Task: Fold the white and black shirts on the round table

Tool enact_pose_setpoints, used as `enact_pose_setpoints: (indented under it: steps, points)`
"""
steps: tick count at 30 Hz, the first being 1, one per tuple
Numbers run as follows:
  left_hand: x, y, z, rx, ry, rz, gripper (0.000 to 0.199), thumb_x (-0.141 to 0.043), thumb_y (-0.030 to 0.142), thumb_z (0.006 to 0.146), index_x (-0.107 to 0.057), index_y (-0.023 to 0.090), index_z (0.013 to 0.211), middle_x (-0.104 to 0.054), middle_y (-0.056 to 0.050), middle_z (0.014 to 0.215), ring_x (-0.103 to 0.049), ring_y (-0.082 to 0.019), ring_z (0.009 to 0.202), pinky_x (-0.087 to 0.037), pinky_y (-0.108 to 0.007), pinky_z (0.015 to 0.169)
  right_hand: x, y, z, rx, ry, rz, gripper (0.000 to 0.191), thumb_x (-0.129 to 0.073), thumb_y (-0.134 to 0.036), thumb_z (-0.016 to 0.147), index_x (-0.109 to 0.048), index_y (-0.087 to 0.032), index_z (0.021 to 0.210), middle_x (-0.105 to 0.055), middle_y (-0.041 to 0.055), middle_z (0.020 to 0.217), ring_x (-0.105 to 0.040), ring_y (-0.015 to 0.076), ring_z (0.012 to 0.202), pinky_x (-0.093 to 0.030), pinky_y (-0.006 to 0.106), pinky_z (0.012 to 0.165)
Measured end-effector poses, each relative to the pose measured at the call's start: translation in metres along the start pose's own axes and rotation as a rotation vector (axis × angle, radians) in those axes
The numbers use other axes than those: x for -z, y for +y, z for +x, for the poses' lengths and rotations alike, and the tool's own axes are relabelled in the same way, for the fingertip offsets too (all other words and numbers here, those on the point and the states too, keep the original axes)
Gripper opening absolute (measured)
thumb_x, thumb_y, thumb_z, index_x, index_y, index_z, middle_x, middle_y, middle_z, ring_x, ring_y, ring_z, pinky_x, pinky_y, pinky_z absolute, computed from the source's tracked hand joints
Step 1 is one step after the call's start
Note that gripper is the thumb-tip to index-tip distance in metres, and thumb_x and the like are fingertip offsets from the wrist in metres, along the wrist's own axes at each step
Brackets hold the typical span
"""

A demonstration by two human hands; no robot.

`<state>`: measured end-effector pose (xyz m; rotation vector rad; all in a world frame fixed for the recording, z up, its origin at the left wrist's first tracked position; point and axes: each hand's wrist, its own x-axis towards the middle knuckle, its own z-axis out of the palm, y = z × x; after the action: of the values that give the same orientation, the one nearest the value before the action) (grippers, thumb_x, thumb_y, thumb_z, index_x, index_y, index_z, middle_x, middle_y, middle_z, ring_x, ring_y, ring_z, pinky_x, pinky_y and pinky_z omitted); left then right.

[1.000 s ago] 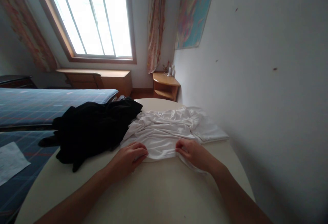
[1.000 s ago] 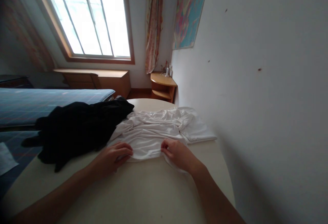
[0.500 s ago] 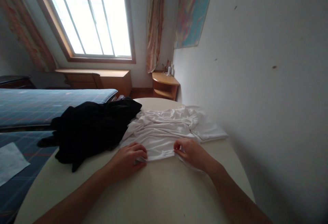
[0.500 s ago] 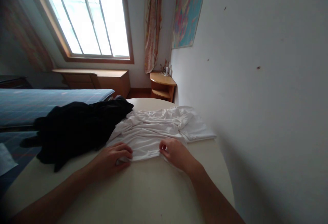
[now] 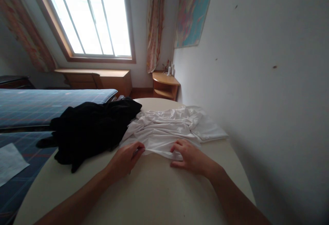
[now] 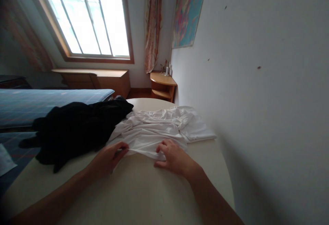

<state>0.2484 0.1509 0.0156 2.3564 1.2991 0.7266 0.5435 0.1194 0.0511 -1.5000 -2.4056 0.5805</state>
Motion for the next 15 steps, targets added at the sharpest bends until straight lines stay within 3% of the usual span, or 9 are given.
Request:
enact_pose_setpoints:
  steps: [3,7,12,15]
  points:
    - [0.0,0.004,0.0,0.034,0.002,-0.042,0.027,-0.043,0.041,0.1,-0.063,0.022,0.1,-0.073,-0.002,0.087,-0.069,-0.018,0.076,-0.05,-0.026,0.07,-0.002,-0.002,0.002,-0.004,0.016,-0.037,0.023,-0.075,-0.028,0.081,-0.067,-0.021,0.101,-0.062,0.0082,0.112,-0.055,0.0252,0.113,-0.044,0.035,0.098]
    - [0.0,0.004,-0.001,-0.031,-0.014,-0.039,0.029,-0.043,0.042,0.1,-0.064,0.022,0.1,-0.073,-0.003,0.087,-0.068,-0.016,0.075,-0.05,-0.025,0.071,-0.001,0.002,0.004,0.025,0.028,-0.078,0.008,-0.064,-0.017,0.086,-0.067,-0.019,0.093,-0.065,0.0078,0.103,-0.06,0.0213,0.102,-0.046,0.03,0.092]
    - [0.0,0.0,-0.002,-0.153,-0.158,-0.001,0.018,-0.061,0.031,0.09,-0.068,0.024,0.104,-0.074,-0.003,0.099,-0.069,-0.018,0.088,-0.051,-0.026,0.079,0.003,0.013,0.004,0.082,0.016,-0.064,0.015,-0.055,-0.018,0.093,-0.069,-0.019,0.089,-0.069,0.0069,0.097,-0.064,0.0192,0.094,-0.046,0.027,0.086]
    - [0.001,0.0,-0.001,-0.161,-0.147,0.016,0.019,-0.061,0.024,0.087,-0.068,0.025,0.104,-0.074,-0.003,0.102,-0.069,-0.019,0.093,-0.051,-0.027,0.083,0.004,0.016,0.004,0.079,0.02,-0.044,0.02,-0.052,-0.024,0.097,-0.071,-0.021,0.093,-0.073,0.0061,0.096,-0.066,0.0203,0.092,-0.046,0.028,0.084]
